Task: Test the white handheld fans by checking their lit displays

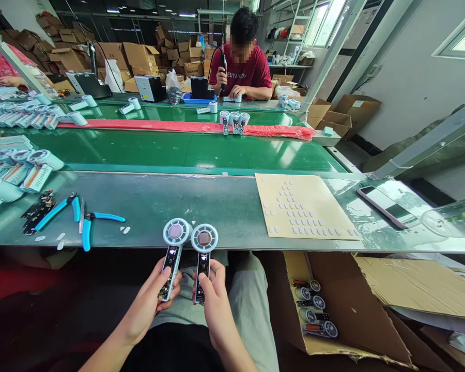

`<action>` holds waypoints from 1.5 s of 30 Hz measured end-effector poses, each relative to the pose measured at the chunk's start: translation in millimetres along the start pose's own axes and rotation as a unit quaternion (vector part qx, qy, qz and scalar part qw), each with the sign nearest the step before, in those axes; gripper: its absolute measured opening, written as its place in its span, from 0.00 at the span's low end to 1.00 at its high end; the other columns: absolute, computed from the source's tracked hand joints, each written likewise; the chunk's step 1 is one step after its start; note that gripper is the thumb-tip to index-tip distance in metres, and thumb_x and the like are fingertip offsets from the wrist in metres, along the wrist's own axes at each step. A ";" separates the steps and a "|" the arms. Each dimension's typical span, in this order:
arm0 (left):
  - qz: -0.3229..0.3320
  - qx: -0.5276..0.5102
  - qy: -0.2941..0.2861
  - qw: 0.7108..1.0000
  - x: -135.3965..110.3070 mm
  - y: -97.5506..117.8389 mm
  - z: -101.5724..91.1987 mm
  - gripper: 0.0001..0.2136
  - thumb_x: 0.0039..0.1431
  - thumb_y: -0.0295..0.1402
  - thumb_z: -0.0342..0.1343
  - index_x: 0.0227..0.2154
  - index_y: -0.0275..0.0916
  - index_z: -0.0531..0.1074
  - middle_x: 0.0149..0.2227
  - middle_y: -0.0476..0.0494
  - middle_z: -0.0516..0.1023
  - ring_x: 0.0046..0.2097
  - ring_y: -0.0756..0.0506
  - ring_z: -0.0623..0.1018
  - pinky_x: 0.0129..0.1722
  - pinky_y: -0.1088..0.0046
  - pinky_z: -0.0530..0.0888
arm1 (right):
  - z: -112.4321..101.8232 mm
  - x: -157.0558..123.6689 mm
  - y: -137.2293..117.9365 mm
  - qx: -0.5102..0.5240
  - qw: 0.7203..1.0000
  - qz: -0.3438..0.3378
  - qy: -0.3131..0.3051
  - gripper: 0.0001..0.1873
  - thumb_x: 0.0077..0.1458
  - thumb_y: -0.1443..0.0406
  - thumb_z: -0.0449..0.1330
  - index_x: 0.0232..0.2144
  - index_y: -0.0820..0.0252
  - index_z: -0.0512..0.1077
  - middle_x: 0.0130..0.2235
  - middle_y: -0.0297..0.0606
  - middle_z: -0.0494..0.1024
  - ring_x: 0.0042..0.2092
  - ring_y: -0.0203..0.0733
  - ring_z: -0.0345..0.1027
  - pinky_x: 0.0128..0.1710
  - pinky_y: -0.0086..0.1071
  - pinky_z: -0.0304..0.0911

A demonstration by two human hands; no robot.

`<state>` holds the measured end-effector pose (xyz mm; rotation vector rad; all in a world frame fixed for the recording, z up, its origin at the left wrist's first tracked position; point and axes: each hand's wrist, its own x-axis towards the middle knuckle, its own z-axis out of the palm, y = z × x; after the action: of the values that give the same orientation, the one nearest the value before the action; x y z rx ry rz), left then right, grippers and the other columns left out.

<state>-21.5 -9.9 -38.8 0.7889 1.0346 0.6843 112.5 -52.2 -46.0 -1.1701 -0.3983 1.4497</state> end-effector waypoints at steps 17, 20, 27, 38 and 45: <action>-0.004 -0.003 -0.050 0.999 -1.2 0.9 1.0 0.20 0.60 0.46 0.45 0.52 0.45 0.55 0.30 0.50 0.60 0.27 0.55 0.60 0.20 0.81 0.52 | -2.5 1.1 3.3 0.008 1.000 -0.010 -0.026 0.18 0.56 0.55 0.55 0.47 0.54 0.61 0.35 0.35 0.66 0.31 0.38 0.55 0.28 0.30 0.55; -0.005 -0.007 -0.042 0.999 -1.3 0.1 1.2 0.19 0.60 0.45 0.45 0.53 0.47 0.55 0.30 0.51 0.60 0.27 0.55 0.60 0.20 0.81 0.51 | -2.8 1.1 3.8 0.018 0.999 -0.004 -0.028 0.18 0.56 0.55 0.55 0.47 0.52 0.61 0.36 0.33 0.66 0.31 0.38 0.56 0.29 0.30 0.56; 0.000 -0.012 -0.034 0.999 -0.9 -0.7 2.6 0.20 0.60 0.44 0.46 0.53 0.46 0.56 0.30 0.50 0.61 0.26 0.55 0.59 0.19 0.82 0.50 | -4.1 1.8 5.7 0.010 1.000 -0.009 -0.025 0.17 0.57 0.56 0.54 0.47 0.53 0.59 0.38 0.34 0.67 0.34 0.39 0.57 0.31 0.30 0.57; -0.003 -0.008 -0.036 0.999 -1.3 -1.7 1.6 0.20 0.61 0.44 0.45 0.53 0.44 0.54 0.30 0.50 0.60 0.27 0.55 0.59 0.19 0.82 0.52 | -3.2 0.6 5.5 -0.005 1.000 -0.003 -0.016 0.21 0.57 0.54 0.55 0.49 0.54 0.58 0.37 0.34 0.68 0.33 0.37 0.57 0.31 0.29 0.57; -0.007 -0.008 -0.038 0.999 -1.1 -2.5 2.3 0.20 0.61 0.43 0.45 0.54 0.46 0.54 0.31 0.50 0.60 0.28 0.54 0.60 0.20 0.82 0.53 | -1.1 1.0 3.9 -0.010 1.000 -0.002 -0.006 0.21 0.56 0.55 0.55 0.49 0.54 0.58 0.38 0.34 0.68 0.33 0.36 0.58 0.31 0.28 0.57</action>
<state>-19.5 -12.6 -39.6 0.7874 0.9632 0.6456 111.5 -52.8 -49.9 -1.1764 -0.4248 1.4536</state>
